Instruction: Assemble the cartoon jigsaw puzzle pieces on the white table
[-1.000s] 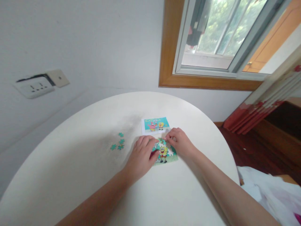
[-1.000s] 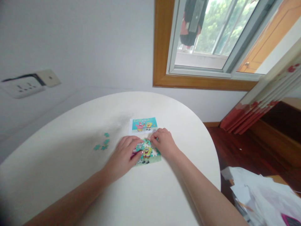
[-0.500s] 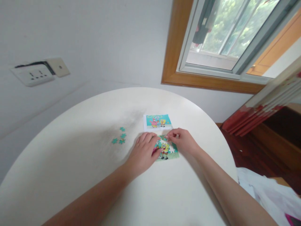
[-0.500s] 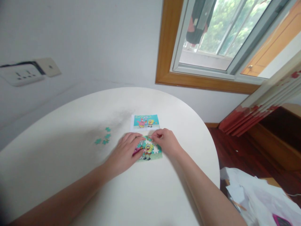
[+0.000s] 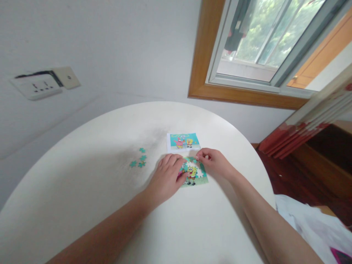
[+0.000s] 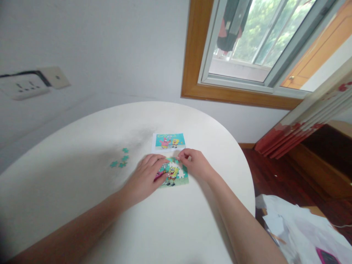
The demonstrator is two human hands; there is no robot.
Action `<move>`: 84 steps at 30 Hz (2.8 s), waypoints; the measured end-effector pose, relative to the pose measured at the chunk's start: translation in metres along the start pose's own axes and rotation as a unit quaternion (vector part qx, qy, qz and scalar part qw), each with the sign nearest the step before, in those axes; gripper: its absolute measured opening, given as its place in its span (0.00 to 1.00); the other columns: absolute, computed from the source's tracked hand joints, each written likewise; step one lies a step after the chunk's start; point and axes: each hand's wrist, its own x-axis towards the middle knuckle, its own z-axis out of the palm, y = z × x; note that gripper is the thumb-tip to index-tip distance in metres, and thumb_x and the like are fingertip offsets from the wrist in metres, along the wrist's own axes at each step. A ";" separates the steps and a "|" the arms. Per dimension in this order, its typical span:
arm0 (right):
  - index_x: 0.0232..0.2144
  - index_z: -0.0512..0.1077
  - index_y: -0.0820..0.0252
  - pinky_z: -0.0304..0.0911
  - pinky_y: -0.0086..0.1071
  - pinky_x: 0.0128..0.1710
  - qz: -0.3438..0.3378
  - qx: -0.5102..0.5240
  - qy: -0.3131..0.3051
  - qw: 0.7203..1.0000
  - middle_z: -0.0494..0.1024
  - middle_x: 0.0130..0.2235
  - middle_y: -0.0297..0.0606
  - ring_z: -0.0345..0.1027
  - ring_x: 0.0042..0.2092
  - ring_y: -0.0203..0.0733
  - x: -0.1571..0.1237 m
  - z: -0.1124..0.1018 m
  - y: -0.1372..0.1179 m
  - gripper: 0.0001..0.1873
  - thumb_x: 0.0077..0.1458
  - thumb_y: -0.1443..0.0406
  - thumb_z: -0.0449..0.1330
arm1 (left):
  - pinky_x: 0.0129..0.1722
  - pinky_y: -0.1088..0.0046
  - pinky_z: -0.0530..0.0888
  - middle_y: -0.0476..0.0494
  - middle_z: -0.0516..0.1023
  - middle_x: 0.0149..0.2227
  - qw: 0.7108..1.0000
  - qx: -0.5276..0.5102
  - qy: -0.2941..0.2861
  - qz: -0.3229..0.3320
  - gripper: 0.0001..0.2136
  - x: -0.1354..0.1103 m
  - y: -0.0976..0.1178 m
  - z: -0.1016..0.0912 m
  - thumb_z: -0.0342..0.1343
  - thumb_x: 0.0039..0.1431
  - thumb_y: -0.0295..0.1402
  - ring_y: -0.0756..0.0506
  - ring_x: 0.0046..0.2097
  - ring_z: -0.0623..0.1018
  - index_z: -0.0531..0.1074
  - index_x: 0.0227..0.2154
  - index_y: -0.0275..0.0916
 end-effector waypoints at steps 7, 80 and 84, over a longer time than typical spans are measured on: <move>0.32 0.68 0.59 0.54 0.27 0.25 0.057 0.248 0.008 0.967 0.68 0.21 0.27 0.57 0.22 0.30 -0.001 0.003 -0.016 0.18 0.51 0.50 0.61 | 0.54 0.57 0.64 0.42 0.71 0.48 1.000 -0.009 0.009 0.005 0.14 -0.001 -0.002 0.002 0.56 0.59 0.34 0.39 0.52 0.67 0.69 0.48 0.42; 0.42 0.76 0.58 0.65 0.36 0.47 -0.152 -0.163 -0.001 0.975 0.69 0.45 0.41 0.68 0.44 0.41 -0.006 -0.003 -0.004 0.18 0.51 0.76 0.56 | 0.54 0.57 0.65 0.42 0.71 0.48 1.000 0.011 -0.004 -0.004 0.14 0.000 0.002 0.000 0.56 0.59 0.34 0.39 0.51 0.67 0.69 0.48 0.40; 0.41 0.77 0.57 0.64 0.38 0.48 -0.136 -0.210 -0.016 0.968 0.70 0.44 0.42 0.68 0.43 0.42 -0.008 -0.004 -0.008 0.11 0.54 0.68 0.60 | 0.54 0.57 0.65 0.42 0.71 0.48 1.000 0.007 0.004 -0.002 0.13 0.000 0.001 0.001 0.56 0.59 0.34 0.39 0.52 0.67 0.69 0.47 0.41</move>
